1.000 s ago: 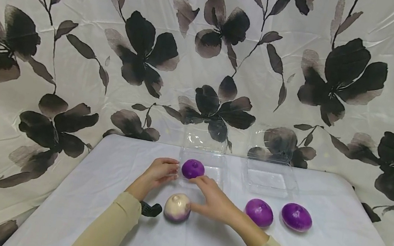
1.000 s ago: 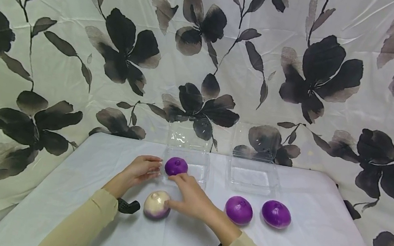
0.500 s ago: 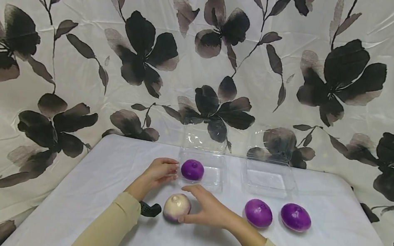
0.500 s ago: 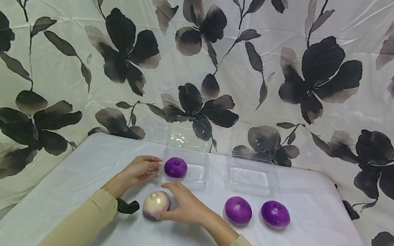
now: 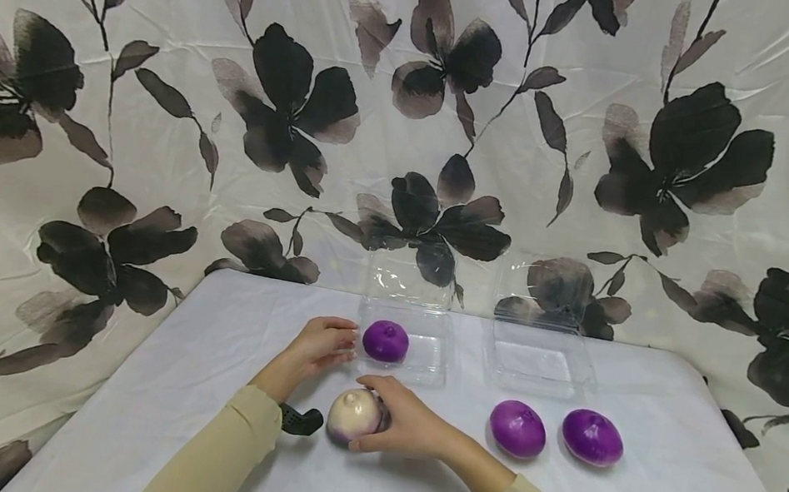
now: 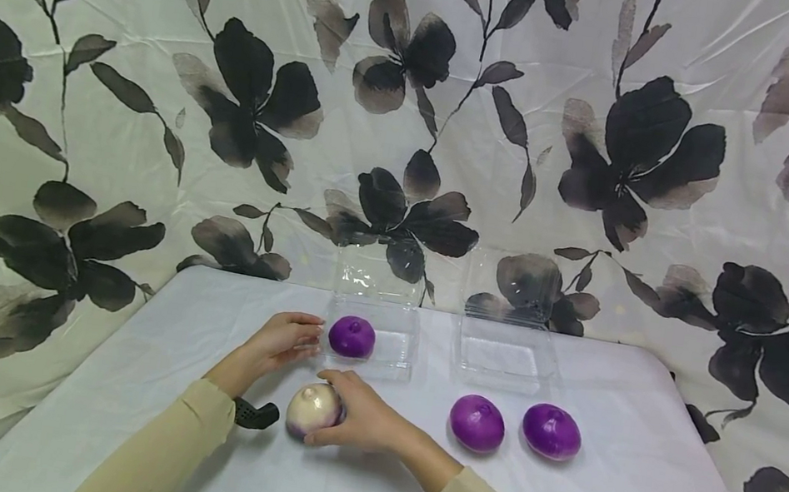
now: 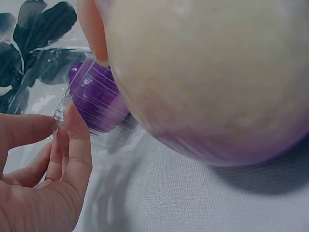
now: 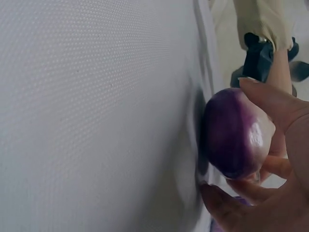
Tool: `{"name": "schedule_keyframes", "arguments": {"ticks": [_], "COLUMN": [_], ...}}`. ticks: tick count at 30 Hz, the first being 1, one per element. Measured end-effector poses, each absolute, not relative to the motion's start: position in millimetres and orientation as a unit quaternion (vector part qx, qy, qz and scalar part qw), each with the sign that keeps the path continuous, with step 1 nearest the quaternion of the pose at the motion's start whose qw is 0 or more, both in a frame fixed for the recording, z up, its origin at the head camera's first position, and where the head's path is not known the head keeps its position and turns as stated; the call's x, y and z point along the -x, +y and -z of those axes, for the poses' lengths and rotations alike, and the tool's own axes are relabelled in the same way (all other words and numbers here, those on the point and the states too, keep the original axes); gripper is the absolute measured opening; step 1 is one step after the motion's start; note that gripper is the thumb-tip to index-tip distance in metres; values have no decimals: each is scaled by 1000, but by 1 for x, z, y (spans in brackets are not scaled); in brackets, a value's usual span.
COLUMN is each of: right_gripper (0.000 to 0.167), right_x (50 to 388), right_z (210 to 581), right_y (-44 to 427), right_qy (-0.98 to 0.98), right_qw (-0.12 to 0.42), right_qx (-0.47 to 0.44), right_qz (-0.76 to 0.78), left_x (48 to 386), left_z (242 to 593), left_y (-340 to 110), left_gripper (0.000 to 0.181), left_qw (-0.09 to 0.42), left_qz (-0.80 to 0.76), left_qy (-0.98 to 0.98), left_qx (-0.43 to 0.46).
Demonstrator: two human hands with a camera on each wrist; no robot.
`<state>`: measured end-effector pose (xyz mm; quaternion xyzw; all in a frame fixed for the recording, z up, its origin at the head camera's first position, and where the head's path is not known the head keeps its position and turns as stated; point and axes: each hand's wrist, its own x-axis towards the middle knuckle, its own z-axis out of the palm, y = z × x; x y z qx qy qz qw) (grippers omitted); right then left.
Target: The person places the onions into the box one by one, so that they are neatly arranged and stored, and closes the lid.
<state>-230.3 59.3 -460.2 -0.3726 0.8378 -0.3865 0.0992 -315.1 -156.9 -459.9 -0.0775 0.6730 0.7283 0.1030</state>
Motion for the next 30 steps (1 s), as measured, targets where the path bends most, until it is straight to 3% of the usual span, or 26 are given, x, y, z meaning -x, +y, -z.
{"name": "schedule_keyframes", "arguments": {"ticks": [30], "right_gripper": [76], "right_x": [230], "right_z": [459], "right_y": [59], "right_qy": [851], "right_qw": [67], "right_qx": [385], "right_qz": [351], "left_x": [315], "left_z": [460], "left_y": [-157], "left_gripper": [37], "left_qw": [106], "left_qz": [-728], "left_qy": [673], "left_qx": [73]}}
